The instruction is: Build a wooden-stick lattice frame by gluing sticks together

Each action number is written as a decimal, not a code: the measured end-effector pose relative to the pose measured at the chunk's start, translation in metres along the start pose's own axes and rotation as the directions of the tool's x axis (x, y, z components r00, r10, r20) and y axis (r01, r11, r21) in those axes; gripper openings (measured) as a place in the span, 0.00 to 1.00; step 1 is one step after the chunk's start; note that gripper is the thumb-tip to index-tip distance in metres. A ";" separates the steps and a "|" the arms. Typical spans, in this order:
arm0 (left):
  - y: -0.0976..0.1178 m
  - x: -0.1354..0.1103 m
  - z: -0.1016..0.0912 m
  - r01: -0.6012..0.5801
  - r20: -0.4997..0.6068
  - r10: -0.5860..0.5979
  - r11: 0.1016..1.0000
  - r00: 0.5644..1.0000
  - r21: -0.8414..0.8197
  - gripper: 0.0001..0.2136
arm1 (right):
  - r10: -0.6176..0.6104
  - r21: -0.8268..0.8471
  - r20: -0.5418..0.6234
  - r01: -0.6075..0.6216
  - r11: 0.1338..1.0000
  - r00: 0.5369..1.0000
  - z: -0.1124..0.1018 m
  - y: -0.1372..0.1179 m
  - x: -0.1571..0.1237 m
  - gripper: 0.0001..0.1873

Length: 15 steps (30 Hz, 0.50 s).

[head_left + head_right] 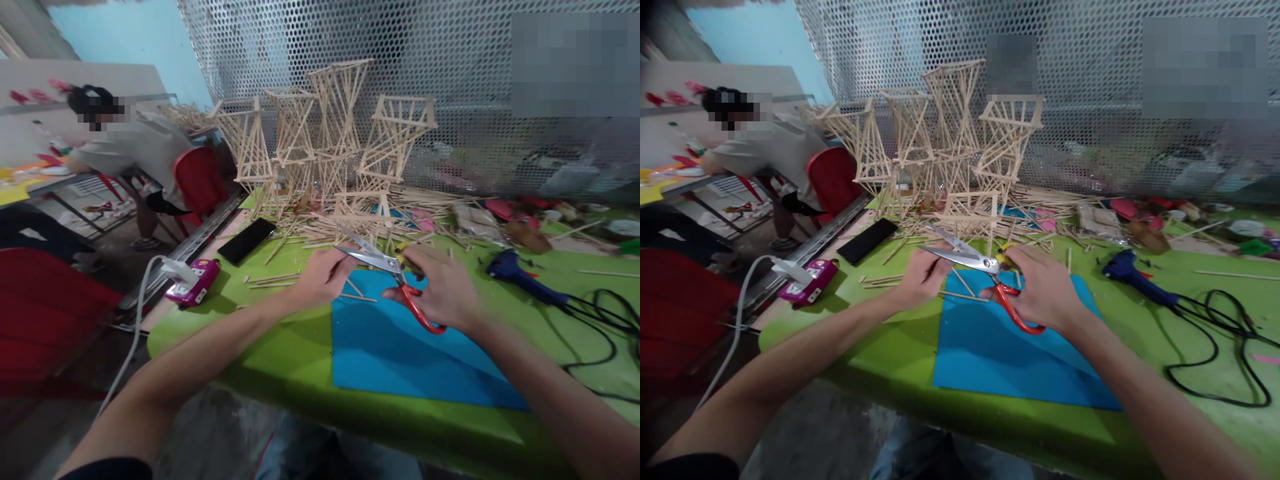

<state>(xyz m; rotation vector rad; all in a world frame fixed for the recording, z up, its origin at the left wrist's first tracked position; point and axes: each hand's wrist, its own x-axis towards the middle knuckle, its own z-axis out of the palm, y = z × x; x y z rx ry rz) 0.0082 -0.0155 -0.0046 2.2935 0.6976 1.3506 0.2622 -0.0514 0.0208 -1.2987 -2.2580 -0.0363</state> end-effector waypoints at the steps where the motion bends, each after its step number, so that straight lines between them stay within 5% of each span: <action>1: 0.000 0.000 0.000 0.010 0.002 -0.010 1.000 1.000 0.000 0.20 | 0.001 0.000 0.006 -0.001 1.000 1.000 0.000 -0.001 0.000 0.25; 15: -0.003 -0.006 0.003 0.041 0.086 -0.044 0.999 0.995 0.035 0.18 | -0.053 -0.062 -0.022 0.051 0.997 0.998 0.004 0.000 -0.001 0.28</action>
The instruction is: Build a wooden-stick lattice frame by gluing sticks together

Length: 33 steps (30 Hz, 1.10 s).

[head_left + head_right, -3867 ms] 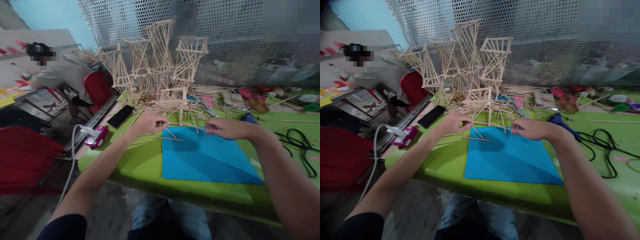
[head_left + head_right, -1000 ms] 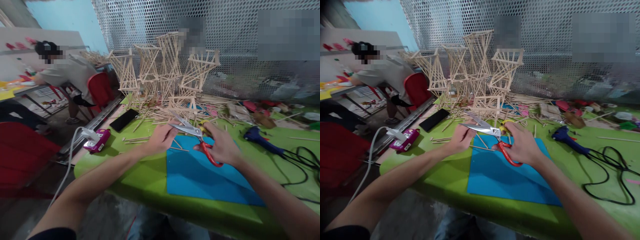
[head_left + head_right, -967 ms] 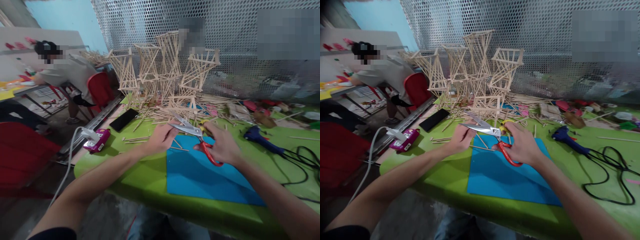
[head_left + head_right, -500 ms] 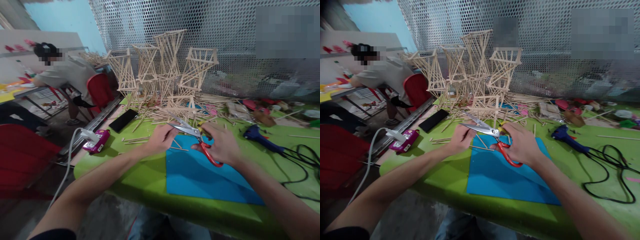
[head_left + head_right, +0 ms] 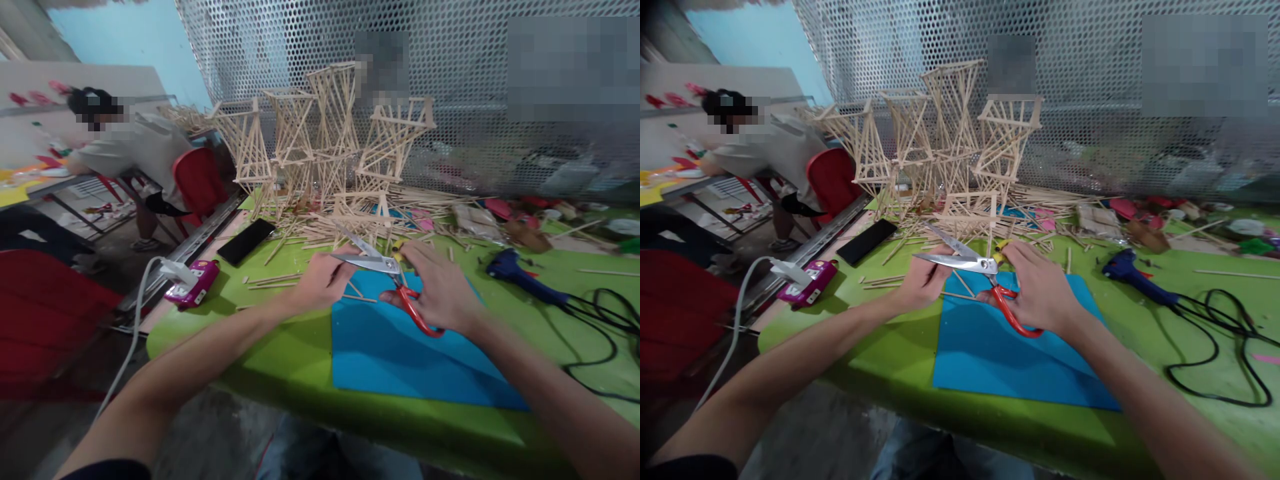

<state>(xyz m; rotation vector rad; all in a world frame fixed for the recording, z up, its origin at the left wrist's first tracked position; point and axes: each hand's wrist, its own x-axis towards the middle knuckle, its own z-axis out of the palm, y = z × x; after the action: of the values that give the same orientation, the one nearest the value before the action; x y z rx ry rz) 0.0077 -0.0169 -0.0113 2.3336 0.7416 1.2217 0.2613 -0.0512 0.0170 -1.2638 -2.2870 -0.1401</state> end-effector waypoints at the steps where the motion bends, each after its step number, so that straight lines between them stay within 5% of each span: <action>1: 0.000 0.000 0.000 0.001 0.006 -0.001 1.000 1.000 0.008 0.18 | 0.002 0.010 0.000 -0.002 1.000 1.000 0.000 0.000 0.000 0.27; 9: 0.003 0.004 0.000 -0.068 -0.074 0.066 0.997 0.995 -0.025 0.19 | 0.043 0.111 0.046 -0.048 0.993 0.998 -0.002 -0.006 0.001 0.20; 18: 0.006 0.006 0.000 -0.008 -0.092 0.000 0.996 0.996 -0.086 0.21 | 0.123 0.139 0.126 -0.140 0.980 0.984 0.001 -0.002 -0.005 0.08; 33: 0.007 0.009 -0.005 0.087 -0.013 -0.089 0.994 0.996 -0.068 0.21 | 0.110 0.410 0.440 -0.309 0.858 0.891 -0.012 0.001 0.000 0.14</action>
<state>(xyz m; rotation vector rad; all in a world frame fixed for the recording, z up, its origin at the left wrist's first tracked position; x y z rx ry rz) 0.0100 -0.0160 0.0009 2.2153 0.7876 1.2096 0.2668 -0.0542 0.0273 -1.3523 -2.2740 0.7869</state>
